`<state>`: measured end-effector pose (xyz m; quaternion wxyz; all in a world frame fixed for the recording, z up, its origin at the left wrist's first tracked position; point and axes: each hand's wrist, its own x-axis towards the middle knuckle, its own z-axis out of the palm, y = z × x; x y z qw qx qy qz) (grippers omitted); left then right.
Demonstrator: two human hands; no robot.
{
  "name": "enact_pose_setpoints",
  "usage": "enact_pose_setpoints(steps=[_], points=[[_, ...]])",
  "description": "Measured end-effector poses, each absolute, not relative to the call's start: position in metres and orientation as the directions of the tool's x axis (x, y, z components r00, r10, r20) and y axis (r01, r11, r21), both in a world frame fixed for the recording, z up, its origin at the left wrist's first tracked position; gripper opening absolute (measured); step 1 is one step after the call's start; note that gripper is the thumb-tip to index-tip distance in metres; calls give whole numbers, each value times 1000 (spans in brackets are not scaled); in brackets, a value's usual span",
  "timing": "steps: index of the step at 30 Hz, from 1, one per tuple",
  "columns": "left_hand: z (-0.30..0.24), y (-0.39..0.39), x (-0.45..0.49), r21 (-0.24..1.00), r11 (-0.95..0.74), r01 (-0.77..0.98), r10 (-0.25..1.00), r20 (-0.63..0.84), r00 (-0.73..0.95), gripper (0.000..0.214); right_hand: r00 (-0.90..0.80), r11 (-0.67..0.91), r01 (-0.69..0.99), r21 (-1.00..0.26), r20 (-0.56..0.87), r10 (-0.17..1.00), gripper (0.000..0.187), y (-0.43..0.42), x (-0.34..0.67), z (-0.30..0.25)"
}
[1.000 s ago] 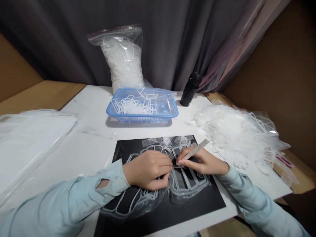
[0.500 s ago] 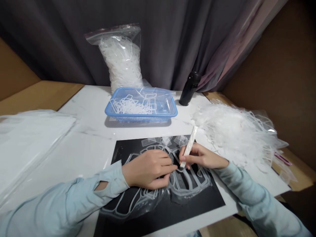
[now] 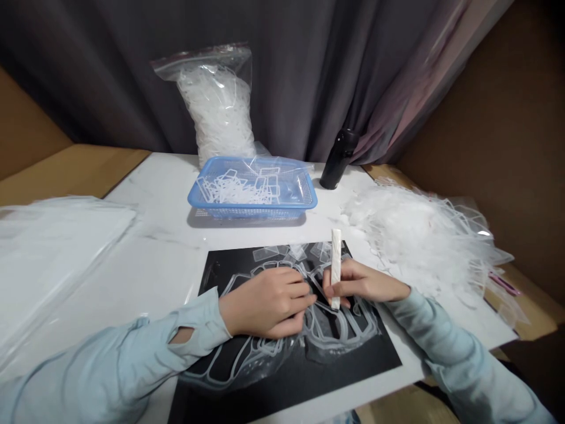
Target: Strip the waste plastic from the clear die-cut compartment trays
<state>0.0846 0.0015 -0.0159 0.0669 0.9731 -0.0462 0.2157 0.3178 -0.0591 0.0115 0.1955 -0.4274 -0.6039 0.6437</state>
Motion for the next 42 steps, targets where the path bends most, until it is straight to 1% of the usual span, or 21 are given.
enact_pose_setpoints(steps=[8,11,14,17,20,22,24,26,29,31,33,35,37,42], points=[[-16,1,84,118,-987,-111,-51,423,905,24,-596,-296,133,-946,-315,739,17,-63,322,17],[-16,1,85,122,-986,-114,-52,425,904,23,-638,-299,104,-949,-294,712,18,-64,323,18],[-16,1,85,115,-987,-116,-55,438,898,24,-653,-281,124,-952,-292,699,20,-64,325,19],[-16,0,84,93,-991,-98,-46,455,889,26,-622,-203,215,-955,-294,725,23,-63,324,18],[-14,0,83,84,-993,-87,-36,480,877,28,-602,-35,329,-944,-239,762,28,-62,323,18],[-13,0,82,96,-990,-101,-40,498,866,28,-583,54,375,-926,-191,789,30,-62,323,18],[-13,1,82,111,-984,-141,-65,511,857,29,-554,97,392,-915,-151,818,31,-62,322,19],[-14,2,82,123,-974,-191,-104,507,855,28,-519,108,395,-912,-125,845,31,-63,323,19],[-17,3,83,150,-958,-244,-145,482,864,29,-460,61,349,-935,-114,881,32,-63,324,16],[-18,3,84,183,-947,-264,-154,465,872,31,-455,-22,256,-966,-141,879,32,-62,324,13],[-18,3,84,215,-933,-288,-164,460,873,34,-524,-123,153,-981,-185,831,31,-62,324,9],[-17,4,85,239,-922,-305,-167,465,869,36,-618,-203,100,-974,-221,755,30,-61,323,6],[-18,4,85,254,-915,-313,-166,469,867,36,-665,-242,102,-965,-247,704,29,-61,322,4],[-21,4,84,271,-881,-387,-210,507,836,38,-661,-247,143,-958,-279,696,31,-59,322,5]])
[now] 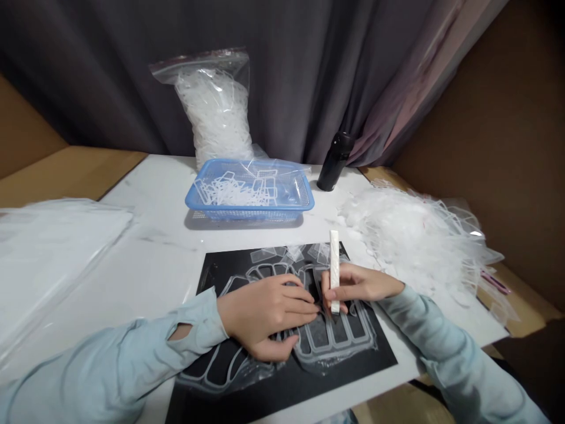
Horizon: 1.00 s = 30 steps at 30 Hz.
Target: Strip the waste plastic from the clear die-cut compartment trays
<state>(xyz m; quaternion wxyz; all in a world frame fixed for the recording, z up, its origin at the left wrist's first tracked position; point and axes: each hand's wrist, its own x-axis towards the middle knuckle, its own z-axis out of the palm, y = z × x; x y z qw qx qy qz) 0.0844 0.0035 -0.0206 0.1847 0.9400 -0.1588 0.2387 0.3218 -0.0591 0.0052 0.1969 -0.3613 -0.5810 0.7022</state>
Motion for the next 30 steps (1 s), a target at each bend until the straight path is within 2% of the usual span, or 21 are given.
enact_pose_setpoints(steps=[3,5,9,11,21,24,30], points=[[-19,1,83,303,-859,-414,-207,533,820,34,-658,-235,168,-957,-286,697,32,-59,323,5],[-15,-1,82,383,-835,-395,-159,519,840,28,-659,-227,186,-956,-293,693,32,-59,323,4],[-8,-1,83,615,-753,-233,0,355,935,26,-665,-208,198,-958,-287,689,30,-59,322,5],[-8,0,84,661,-733,-162,49,289,956,27,-669,-201,200,-959,-283,687,30,-60,322,6],[-15,-1,87,635,-757,-153,31,268,963,7,-733,-140,185,-973,-231,640,22,-60,322,10],[-12,1,86,667,-729,-158,14,245,969,6,-750,-94,212,-973,-224,623,21,-60,322,11],[-11,-1,85,662,-744,-87,71,208,975,6,-754,11,232,-973,-173,634,19,-60,321,13]])
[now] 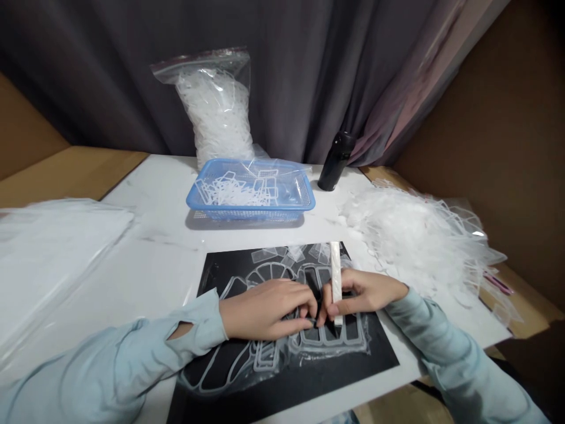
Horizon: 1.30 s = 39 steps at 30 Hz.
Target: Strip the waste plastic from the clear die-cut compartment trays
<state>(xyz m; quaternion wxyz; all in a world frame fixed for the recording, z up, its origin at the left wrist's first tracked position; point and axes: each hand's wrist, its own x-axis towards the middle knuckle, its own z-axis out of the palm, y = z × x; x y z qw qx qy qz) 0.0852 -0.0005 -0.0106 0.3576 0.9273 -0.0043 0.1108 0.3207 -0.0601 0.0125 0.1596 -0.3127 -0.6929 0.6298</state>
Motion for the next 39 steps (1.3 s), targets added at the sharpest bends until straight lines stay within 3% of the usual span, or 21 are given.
enact_pose_setpoints(steps=[13,19,27,39], points=[[-13,0,88,671,-731,-119,56,233,971,2,-761,18,248,-969,-183,622,20,-59,321,11],[-11,1,85,687,-721,-90,46,177,983,5,-727,87,263,-961,-138,673,20,-60,321,11],[-8,2,84,764,-645,-22,92,106,990,8,-737,29,273,-962,-189,649,17,-62,322,11],[-11,1,86,830,-557,-35,149,141,979,15,-731,-30,253,-967,-211,649,22,-60,322,11]])
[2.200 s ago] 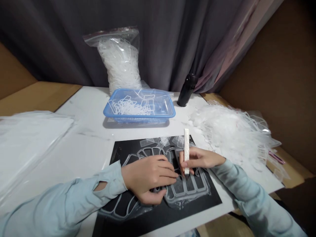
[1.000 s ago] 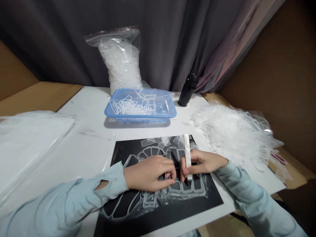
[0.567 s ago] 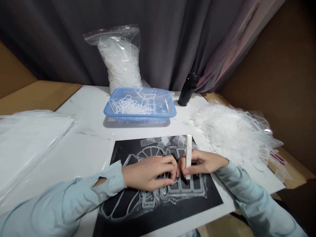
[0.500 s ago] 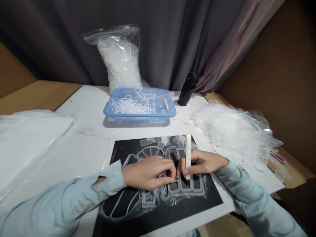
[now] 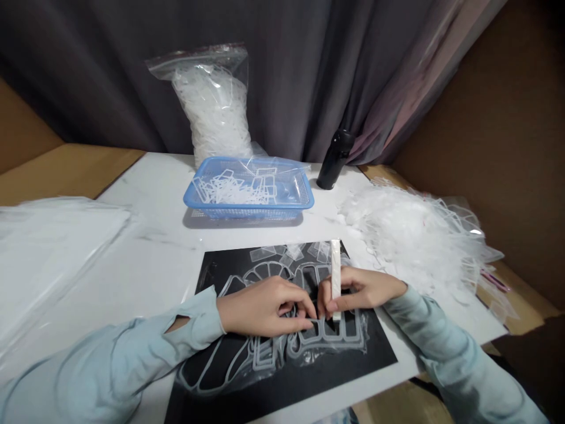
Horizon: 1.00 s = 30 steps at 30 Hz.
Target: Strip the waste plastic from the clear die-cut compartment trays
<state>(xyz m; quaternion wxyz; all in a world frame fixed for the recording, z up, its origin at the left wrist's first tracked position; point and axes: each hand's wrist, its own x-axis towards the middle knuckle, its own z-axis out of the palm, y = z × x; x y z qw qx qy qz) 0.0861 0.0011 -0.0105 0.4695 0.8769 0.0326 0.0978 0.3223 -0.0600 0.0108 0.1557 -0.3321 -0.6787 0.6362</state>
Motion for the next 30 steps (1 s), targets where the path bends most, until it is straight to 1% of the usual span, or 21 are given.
enact_pose_setpoints(steps=[4,14,20,24,30], points=[[-11,1,86,828,-558,-48,154,160,975,13,-727,-53,260,-964,-231,646,25,-60,322,13],[-13,0,85,831,-554,-52,164,171,971,10,-737,-9,281,-960,-222,638,24,-60,322,14],[-12,2,86,814,-576,-74,118,173,978,17,-739,0,281,-960,-217,638,25,-59,324,12],[-12,2,86,824,-561,-78,113,169,979,14,-747,3,282,-959,-218,628,21,-59,324,11],[-14,1,86,819,-574,-6,151,114,982,15,-747,34,291,-956,-205,633,23,-59,324,13]])
